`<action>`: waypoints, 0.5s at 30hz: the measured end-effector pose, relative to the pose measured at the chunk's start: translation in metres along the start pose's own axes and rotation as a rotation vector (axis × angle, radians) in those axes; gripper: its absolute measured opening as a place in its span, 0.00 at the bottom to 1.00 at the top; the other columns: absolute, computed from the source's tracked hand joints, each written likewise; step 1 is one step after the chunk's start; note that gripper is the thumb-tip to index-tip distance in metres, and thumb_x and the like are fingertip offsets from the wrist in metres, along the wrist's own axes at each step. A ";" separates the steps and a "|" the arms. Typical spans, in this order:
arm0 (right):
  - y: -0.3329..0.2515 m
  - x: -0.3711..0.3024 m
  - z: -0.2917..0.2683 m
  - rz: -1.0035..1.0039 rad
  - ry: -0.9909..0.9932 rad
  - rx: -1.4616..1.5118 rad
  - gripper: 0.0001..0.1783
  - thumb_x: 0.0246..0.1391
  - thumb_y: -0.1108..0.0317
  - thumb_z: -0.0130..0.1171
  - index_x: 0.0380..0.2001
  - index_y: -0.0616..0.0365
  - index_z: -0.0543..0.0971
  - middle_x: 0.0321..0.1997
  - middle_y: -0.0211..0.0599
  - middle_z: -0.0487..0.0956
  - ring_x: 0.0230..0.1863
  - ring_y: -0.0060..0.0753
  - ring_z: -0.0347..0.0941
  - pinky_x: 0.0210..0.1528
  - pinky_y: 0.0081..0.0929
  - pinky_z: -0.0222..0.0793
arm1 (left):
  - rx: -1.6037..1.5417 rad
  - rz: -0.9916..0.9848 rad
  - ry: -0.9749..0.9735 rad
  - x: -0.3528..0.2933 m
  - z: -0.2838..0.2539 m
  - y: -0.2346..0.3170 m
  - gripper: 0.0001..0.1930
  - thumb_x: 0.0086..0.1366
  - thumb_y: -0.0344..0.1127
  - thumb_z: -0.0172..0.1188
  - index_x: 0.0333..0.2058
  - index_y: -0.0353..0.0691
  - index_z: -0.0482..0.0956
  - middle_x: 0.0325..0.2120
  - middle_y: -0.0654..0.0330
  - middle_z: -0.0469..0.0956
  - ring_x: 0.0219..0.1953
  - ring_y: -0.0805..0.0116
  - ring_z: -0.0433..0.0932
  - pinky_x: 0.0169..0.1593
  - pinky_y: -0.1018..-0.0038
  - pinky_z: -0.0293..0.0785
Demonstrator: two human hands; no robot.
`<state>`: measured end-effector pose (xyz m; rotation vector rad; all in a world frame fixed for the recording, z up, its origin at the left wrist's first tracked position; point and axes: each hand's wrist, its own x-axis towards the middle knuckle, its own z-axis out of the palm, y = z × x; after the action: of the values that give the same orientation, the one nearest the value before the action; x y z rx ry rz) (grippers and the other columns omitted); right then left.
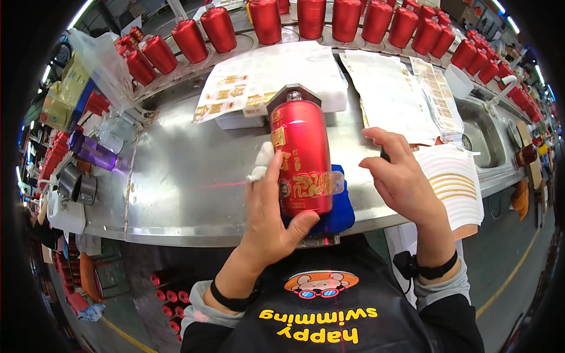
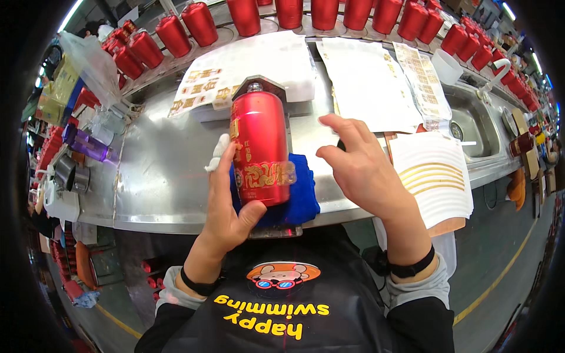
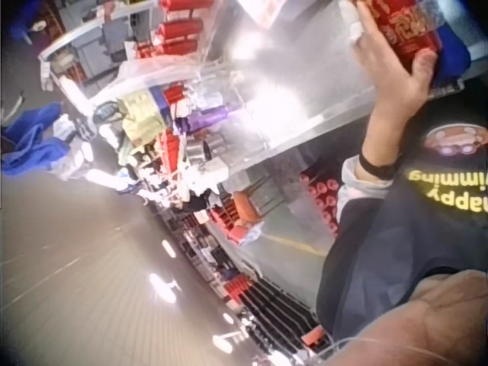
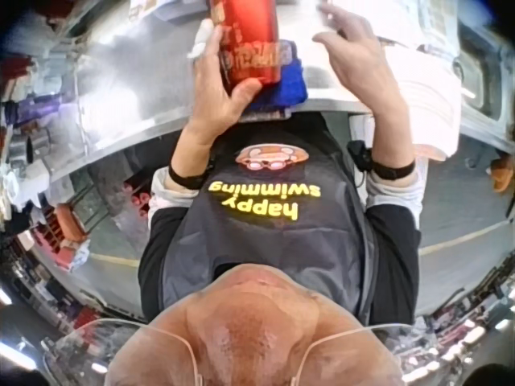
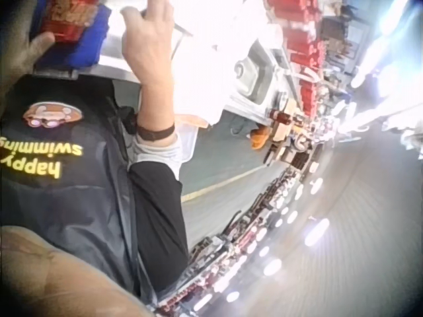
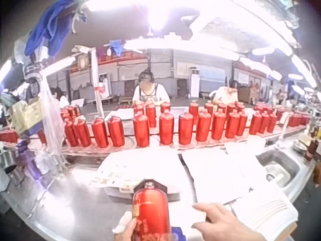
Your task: Applying decorative labels and gold foil to red metallic bottles on a factory assembly line.
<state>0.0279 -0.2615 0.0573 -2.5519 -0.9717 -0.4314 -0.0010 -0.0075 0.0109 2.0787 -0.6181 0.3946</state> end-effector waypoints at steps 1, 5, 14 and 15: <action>-0.004 -0.003 0.002 0.081 0.124 0.073 0.19 0.39 0.86 0.57 0.37 0.60 0.78 0.58 0.50 0.69 0.54 0.49 0.70 0.52 0.37 0.71 | 0.013 0.020 -0.020 -0.002 0.000 0.004 0.42 0.61 0.46 0.64 0.65 0.29 0.53 0.62 0.38 0.58 0.61 0.41 0.60 0.66 0.51 0.50; -0.036 -0.001 0.020 0.199 0.489 0.488 0.22 0.50 0.87 0.53 0.50 0.63 0.75 0.52 0.53 0.75 0.44 0.47 0.78 0.46 0.32 0.74 | 0.450 0.042 -0.089 -0.006 0.004 0.009 0.52 0.52 0.50 0.70 0.67 0.29 0.50 0.63 0.38 0.59 0.63 0.40 0.60 0.65 0.42 0.45; -0.043 0.004 0.073 0.541 0.464 0.829 0.12 0.59 0.70 0.56 0.45 0.62 0.74 0.33 0.46 0.79 0.34 0.37 0.78 0.37 0.31 0.73 | 0.392 0.055 -0.028 -0.013 0.013 -0.012 0.53 0.55 0.54 0.67 0.68 0.29 0.47 0.63 0.39 0.60 0.65 0.42 0.61 0.66 0.42 0.44; -0.038 -0.002 0.082 0.624 0.507 0.831 0.11 0.61 0.68 0.56 0.44 0.62 0.75 0.31 0.40 0.79 0.33 0.27 0.75 0.37 0.27 0.72 | 0.351 0.049 -0.005 -0.014 0.013 -0.014 0.55 0.55 0.57 0.66 0.68 0.28 0.46 0.62 0.38 0.61 0.64 0.43 0.62 0.65 0.40 0.45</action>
<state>0.0127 -0.1993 -0.0067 -1.7119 -0.0842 -0.3522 -0.0036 -0.0083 -0.0129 2.4008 -0.6392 0.5596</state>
